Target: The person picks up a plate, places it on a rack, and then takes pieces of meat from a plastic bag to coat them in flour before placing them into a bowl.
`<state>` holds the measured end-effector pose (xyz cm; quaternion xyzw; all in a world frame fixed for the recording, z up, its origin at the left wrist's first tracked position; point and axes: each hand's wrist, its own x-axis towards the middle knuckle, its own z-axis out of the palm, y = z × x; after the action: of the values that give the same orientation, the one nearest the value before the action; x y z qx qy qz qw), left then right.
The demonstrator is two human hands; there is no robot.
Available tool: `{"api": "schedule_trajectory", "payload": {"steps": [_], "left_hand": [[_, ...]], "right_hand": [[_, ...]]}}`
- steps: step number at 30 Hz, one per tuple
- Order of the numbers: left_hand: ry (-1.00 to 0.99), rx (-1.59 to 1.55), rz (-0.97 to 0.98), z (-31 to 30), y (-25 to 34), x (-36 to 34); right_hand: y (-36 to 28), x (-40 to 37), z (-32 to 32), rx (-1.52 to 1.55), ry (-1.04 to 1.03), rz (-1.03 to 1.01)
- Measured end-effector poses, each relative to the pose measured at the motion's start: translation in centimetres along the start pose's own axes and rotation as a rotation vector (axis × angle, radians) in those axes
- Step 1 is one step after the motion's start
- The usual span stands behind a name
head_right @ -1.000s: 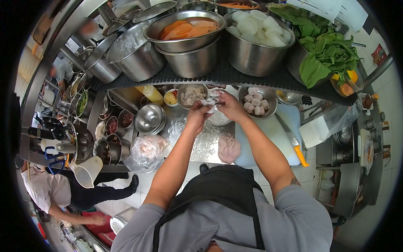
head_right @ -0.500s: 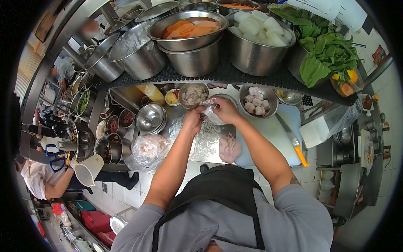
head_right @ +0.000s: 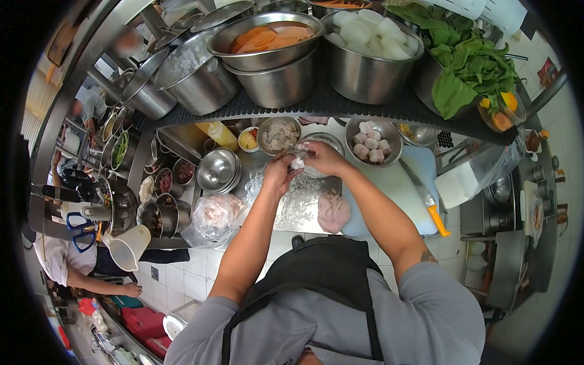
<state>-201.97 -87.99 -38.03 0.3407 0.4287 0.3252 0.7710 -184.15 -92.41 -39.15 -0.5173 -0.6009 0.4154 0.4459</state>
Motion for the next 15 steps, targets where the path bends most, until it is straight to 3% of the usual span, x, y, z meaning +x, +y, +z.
{"api": "schedule_trajectory", "payload": {"steps": [5,10,15], "left_hand": [[0.006,-0.264,-0.070,0.1,0.6,-0.4],[-0.129,-0.073,-0.057,-0.7,0.4,-0.6],[-0.124,0.084,-0.035,-0.4,-0.5,-0.9]], "right_hand": [[0.2,-0.3,0.0,-0.014,0.027,0.009],[-0.6,-1.1,0.4,-0.164,0.063,-0.120],[-2.8,-1.9,-0.4,-0.223,-0.042,0.007]]}}
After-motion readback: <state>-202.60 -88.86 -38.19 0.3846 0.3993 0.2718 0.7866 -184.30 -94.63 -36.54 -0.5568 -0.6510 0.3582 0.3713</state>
